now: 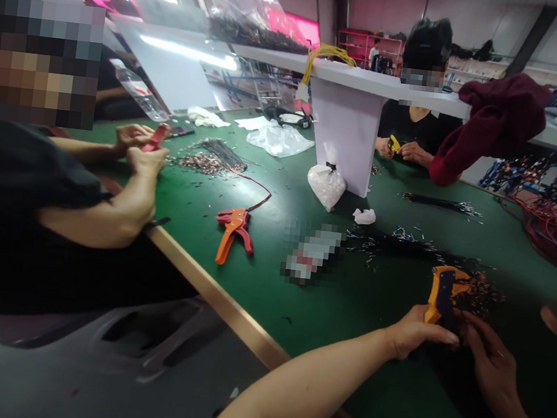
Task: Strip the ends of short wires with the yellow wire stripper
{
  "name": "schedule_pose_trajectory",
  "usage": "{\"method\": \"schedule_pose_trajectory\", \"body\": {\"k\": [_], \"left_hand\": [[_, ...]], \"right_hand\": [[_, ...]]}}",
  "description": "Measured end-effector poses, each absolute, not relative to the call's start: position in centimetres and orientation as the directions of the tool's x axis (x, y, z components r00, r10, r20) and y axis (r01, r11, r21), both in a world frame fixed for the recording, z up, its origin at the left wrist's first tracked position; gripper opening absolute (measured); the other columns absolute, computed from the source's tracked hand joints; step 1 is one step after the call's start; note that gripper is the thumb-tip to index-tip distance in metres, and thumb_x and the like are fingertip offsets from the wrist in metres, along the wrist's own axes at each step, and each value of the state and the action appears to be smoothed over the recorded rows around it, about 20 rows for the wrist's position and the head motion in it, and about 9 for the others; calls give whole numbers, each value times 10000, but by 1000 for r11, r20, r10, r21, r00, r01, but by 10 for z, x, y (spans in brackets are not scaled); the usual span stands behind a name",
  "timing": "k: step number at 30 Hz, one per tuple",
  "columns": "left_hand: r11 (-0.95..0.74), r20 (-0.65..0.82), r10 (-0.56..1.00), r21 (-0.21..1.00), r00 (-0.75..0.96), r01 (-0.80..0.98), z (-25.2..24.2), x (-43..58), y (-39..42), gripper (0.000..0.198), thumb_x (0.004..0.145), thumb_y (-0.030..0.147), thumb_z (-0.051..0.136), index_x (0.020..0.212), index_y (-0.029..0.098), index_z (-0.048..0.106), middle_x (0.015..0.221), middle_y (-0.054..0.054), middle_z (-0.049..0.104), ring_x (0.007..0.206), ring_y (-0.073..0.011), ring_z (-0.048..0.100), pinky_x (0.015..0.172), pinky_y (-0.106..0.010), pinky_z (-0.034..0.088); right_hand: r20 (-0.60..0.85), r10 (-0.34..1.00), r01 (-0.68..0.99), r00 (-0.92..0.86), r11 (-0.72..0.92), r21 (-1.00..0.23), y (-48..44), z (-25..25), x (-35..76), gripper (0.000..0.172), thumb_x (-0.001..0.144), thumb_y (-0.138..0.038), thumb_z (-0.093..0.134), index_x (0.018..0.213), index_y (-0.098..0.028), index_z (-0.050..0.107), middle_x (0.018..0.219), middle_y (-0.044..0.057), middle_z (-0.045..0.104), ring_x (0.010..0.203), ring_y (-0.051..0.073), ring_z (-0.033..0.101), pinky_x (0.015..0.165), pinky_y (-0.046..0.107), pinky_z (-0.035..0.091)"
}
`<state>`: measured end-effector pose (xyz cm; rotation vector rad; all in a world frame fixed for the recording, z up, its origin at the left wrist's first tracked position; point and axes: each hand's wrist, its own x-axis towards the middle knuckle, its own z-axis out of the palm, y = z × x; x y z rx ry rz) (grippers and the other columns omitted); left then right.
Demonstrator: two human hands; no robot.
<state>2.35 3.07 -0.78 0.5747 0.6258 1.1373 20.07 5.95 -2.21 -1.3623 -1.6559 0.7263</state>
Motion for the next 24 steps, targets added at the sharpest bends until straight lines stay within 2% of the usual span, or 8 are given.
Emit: {"method": "schedule_pose_trajectory", "body": {"k": [6,11,14,18,21,24], "left_hand": [[297,-132,946,713,295,-635,-5,22,30,426,421,295,887,772,111,731,721,-35,698,704,-165,620,856,-357,482],[289,-121,948,715,295,-636,-6,21,30,439,428,302,887,793,113,732,741,-37,703,715,-167,624,853,-354,479],[304,-130,942,723,310,-621,-6,20,30,457,440,291,874,837,108,740,750,-44,712,711,-171,630,833,-348,484],[319,-155,939,724,307,-612,-5,17,28,526,478,252,844,971,107,732,718,-39,721,681,-165,646,789,-323,489],[319,-156,942,688,297,-652,-3,12,29,564,507,237,839,1047,136,710,850,-47,741,723,-188,682,777,-346,509],[329,-129,936,653,328,-682,-2,8,30,546,540,227,833,1061,140,696,864,-49,729,746,-199,690,795,-379,529]], "right_hand": [[204,979,458,-25,193,-868,59,-19,200,426,731,-610,698,950,-253,777,953,49,803,883,258,765,775,349,641],[227,972,426,-61,231,-875,59,-19,199,418,747,-621,693,939,-258,775,968,46,800,879,251,759,784,354,638],[243,968,441,-64,246,-863,59,-18,199,416,774,-618,677,931,-246,776,921,51,797,804,233,750,738,343,631],[289,957,474,-5,257,-842,60,-13,199,467,810,-653,623,871,-212,764,715,47,744,659,204,701,650,337,597],[345,934,421,96,277,-864,61,-9,197,495,841,-657,585,851,-188,742,748,67,736,618,178,661,605,330,570],[366,924,371,115,302,-878,60,-8,195,477,859,-634,578,789,-185,721,820,81,744,612,158,641,571,310,545]]}}
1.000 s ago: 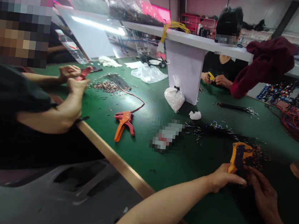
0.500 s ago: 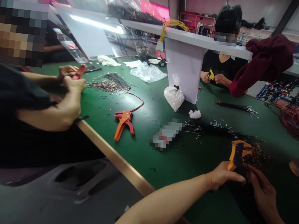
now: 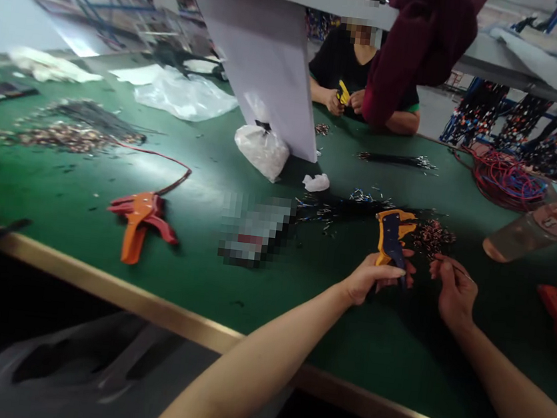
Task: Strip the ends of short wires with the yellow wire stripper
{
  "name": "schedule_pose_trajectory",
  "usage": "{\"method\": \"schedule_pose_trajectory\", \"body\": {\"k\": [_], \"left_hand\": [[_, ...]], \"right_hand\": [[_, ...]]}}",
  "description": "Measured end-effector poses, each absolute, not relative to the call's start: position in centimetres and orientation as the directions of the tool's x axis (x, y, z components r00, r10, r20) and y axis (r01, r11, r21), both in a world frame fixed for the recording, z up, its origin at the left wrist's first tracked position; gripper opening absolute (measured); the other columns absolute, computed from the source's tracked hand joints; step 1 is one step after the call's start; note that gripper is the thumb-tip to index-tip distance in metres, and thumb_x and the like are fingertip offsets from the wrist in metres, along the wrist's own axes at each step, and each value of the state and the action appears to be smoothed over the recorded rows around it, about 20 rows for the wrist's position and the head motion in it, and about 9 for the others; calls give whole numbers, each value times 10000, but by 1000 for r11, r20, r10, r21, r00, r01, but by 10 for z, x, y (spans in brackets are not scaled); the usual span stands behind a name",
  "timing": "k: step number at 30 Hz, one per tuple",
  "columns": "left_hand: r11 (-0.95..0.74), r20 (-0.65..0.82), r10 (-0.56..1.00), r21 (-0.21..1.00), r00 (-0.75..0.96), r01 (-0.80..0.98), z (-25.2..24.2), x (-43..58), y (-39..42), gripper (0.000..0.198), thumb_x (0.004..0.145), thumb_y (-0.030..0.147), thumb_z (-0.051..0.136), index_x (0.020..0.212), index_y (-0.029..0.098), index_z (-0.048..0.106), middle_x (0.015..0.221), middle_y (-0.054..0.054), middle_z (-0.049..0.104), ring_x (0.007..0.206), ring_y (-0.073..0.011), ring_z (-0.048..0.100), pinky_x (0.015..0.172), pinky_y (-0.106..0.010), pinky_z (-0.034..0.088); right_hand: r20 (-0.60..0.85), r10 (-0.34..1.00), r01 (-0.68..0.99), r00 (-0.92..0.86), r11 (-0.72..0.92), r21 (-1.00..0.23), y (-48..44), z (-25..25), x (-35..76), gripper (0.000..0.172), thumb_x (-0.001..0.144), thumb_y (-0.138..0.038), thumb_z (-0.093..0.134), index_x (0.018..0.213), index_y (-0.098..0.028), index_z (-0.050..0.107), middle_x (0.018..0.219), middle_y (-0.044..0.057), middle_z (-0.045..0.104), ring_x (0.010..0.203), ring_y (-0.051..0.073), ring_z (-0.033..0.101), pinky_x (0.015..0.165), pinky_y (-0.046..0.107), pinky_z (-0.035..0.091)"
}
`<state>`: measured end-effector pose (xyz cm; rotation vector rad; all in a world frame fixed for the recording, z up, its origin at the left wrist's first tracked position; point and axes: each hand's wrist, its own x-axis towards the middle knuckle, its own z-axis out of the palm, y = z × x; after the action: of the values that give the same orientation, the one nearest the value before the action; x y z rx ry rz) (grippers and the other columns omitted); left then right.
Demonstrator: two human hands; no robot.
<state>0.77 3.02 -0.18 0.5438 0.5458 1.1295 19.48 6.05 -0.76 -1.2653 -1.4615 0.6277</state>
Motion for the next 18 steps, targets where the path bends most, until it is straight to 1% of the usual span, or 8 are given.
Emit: {"method": "schedule_pose_trajectory", "body": {"k": [5,10,12,14,18], "left_hand": [[302,-108,943,671,314,-677,0,8,28,501,544,238,826,1015,127,694,789,-28,696,710,-186,674,764,-372,540],[173,-80,982,745,171,-644,-2,13,28,328,577,293,805,808,133,636,598,0,635,564,-140,596,619,-298,492],[153,-82,987,759,139,-633,-2,13,29,319,578,315,802,765,141,610,548,15,604,520,-132,566,583,-293,477],[158,-82,986,763,148,-627,-4,12,31,343,565,313,810,788,136,619,569,11,616,532,-139,580,598,-302,481],[177,-78,980,756,182,-630,-8,9,33,486,530,265,847,958,126,664,734,-10,675,647,-160,648,711,-331,497]], "right_hand": [[336,940,329,54,301,-895,59,-11,194,432,859,-586,599,742,-188,720,852,79,743,644,154,646,597,303,551],[301,952,308,61,269,-913,64,-17,195,463,819,-617,626,674,-186,710,816,83,739,613,149,625,573,296,535],[307,950,312,62,273,-910,66,-19,195,490,807,-644,626,642,-188,699,789,84,737,613,155,628,574,299,537],[315,947,312,56,283,-907,67,-20,195,514,798,-668,623,621,-190,693,791,91,741,608,161,631,564,302,537],[324,944,310,57,292,-905,69,-23,198,508,784,-671,632,627,-194,704,827,98,752,595,165,631,539,307,535]]}}
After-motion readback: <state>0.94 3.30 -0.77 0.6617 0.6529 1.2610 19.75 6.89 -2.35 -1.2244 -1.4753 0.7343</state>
